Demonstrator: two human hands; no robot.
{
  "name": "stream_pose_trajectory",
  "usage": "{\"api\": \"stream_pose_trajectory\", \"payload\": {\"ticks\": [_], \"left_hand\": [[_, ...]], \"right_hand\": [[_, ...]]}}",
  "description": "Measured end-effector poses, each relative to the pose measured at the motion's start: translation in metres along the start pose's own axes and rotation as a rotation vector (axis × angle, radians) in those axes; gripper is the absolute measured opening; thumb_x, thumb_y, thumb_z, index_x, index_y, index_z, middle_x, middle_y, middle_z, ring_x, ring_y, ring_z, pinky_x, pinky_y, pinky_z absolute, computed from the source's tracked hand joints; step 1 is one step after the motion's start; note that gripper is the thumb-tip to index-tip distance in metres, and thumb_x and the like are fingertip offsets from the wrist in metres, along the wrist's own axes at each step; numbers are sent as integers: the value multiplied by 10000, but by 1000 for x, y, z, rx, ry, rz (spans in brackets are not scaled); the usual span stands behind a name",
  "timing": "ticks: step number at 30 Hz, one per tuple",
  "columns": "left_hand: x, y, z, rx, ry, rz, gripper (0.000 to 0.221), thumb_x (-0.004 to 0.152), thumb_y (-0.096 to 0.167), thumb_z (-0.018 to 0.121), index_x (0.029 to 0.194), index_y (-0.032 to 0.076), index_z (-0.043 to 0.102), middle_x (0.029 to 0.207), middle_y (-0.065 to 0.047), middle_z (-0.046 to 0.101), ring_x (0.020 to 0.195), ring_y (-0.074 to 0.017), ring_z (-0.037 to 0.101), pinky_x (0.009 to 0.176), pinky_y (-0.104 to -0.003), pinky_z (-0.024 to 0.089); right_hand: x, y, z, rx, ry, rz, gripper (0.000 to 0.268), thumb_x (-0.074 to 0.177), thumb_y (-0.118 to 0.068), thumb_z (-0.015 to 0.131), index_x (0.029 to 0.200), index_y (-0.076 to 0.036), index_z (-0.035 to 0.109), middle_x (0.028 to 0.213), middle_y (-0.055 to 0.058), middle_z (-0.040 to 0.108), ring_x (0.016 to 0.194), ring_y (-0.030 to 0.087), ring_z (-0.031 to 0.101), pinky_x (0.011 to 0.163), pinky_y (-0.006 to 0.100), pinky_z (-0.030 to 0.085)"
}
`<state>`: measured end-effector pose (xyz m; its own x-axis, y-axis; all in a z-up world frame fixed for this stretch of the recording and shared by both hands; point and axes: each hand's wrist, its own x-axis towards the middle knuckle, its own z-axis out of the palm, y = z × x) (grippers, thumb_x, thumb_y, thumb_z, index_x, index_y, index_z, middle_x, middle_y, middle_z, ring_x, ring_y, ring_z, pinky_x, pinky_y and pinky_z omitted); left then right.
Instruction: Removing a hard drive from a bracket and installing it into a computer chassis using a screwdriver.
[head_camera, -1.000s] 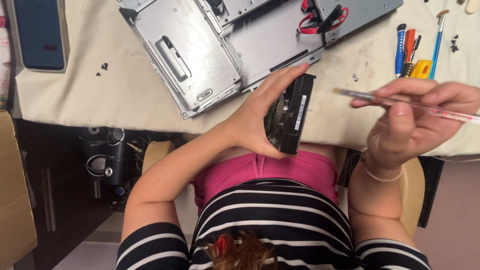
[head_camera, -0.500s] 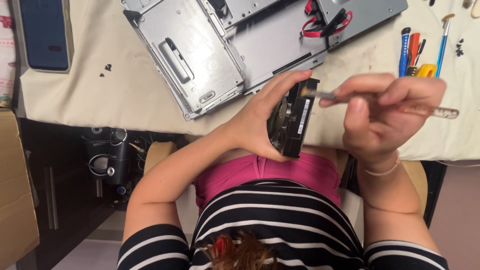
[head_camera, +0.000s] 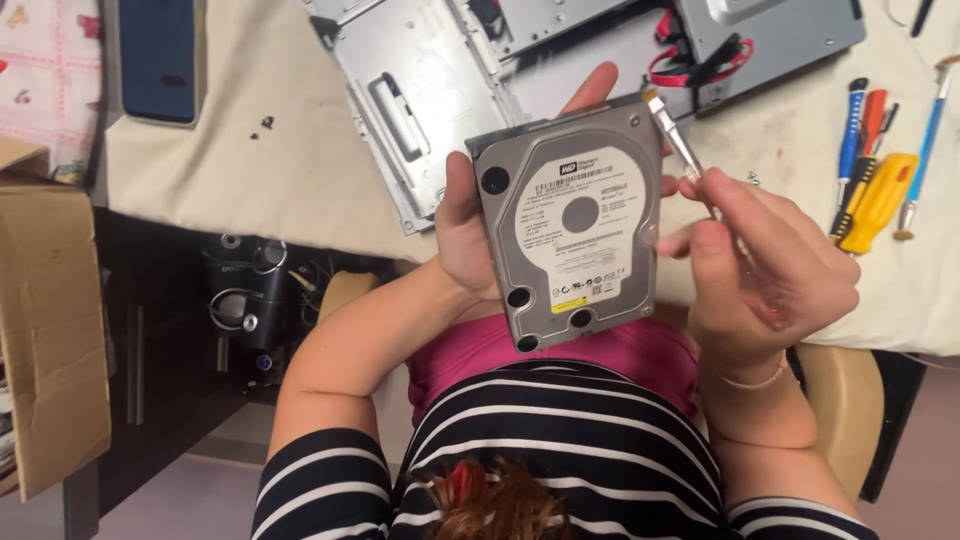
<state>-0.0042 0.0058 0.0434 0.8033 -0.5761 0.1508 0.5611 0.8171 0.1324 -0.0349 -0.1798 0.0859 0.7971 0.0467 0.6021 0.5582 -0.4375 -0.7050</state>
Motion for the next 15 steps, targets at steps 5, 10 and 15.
{"api": "stream_pose_trajectory", "payload": {"ticks": [5, 10, 15], "left_hand": [[15, 29, 39, 99, 309, 10, 1530, 415, 702, 721, 1709, 264, 31, 1642, -276, 225, 1385, -401, 344, 1163, -584, 305], [-2, 49, -18, 98, 130, 145, 1247, 670, 702, 689, 1697, 186, 204, 1609, -216, 410, 1389, -377, 484, 1217, -544, 378], [-15, 81, -38, 99, -203, 299, 791, 1049, 622, 600, 1599, 67, 476, 1560, -132, 592, 1476, -315, 544, 1315, -503, 379]], "right_hand": [[11, -18, 12, 10, -235, -173, 206, 927, 103, 575, 1084, 137, 704, 994, 270, 749, 797, 322, 747, 715, 371, 628], [32, -25, 39, -7, -235, -167, 206, 993, 151, 594, 1176, 179, 684, 1083, 339, 725, 959, 407, 740, 878, 422, 610], [42, -48, 39, 100, -382, -215, 196, 912, 48, 545, 970, 124, 716, 954, 260, 742, 848, 353, 755, 797, 400, 630]]}}
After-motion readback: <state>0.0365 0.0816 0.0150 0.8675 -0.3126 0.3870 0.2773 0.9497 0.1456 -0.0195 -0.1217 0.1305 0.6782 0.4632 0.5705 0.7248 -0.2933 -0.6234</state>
